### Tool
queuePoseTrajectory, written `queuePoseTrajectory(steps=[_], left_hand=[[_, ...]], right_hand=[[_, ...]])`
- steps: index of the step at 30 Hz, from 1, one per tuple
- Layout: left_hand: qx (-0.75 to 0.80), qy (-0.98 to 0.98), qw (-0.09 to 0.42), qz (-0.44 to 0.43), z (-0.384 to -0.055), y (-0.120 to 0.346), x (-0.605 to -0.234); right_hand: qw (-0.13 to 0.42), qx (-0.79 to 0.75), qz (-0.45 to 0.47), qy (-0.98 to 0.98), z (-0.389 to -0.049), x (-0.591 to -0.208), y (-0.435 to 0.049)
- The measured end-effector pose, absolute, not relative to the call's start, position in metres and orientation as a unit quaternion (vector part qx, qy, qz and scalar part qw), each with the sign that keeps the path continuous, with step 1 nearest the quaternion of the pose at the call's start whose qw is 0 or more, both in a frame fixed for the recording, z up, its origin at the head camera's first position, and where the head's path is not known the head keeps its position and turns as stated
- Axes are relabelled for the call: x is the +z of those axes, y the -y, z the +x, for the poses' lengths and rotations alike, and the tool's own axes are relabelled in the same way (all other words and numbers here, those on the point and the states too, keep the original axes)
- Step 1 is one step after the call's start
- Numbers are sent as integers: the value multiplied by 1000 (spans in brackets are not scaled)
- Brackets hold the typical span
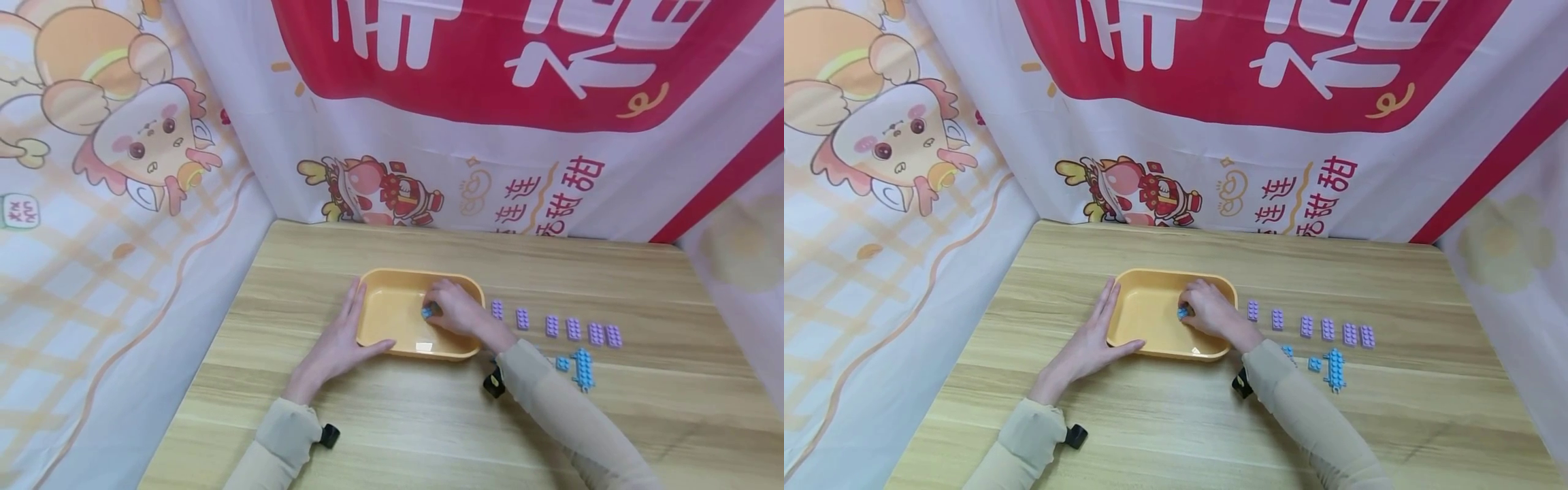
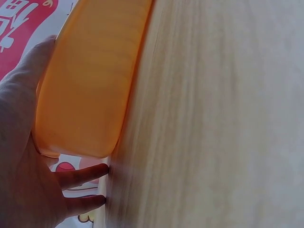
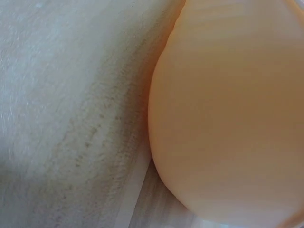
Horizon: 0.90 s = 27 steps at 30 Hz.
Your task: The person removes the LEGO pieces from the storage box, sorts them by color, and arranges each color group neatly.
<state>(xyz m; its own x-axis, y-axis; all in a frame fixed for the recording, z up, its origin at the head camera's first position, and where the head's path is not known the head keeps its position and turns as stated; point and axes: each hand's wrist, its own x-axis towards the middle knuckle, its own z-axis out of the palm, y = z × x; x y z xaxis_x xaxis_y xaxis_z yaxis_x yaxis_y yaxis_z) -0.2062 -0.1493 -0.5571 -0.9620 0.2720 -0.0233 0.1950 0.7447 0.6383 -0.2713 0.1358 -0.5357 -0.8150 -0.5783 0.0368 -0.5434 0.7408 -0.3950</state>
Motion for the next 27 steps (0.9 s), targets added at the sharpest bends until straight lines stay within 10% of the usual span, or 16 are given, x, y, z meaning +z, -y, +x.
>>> queuePoseTrajectory(steps=[27], left_hand=[[331,-933,63,123,-205,149,-557]], right_hand=[[-5,-359,-316,-878,-228,-499,-160]])
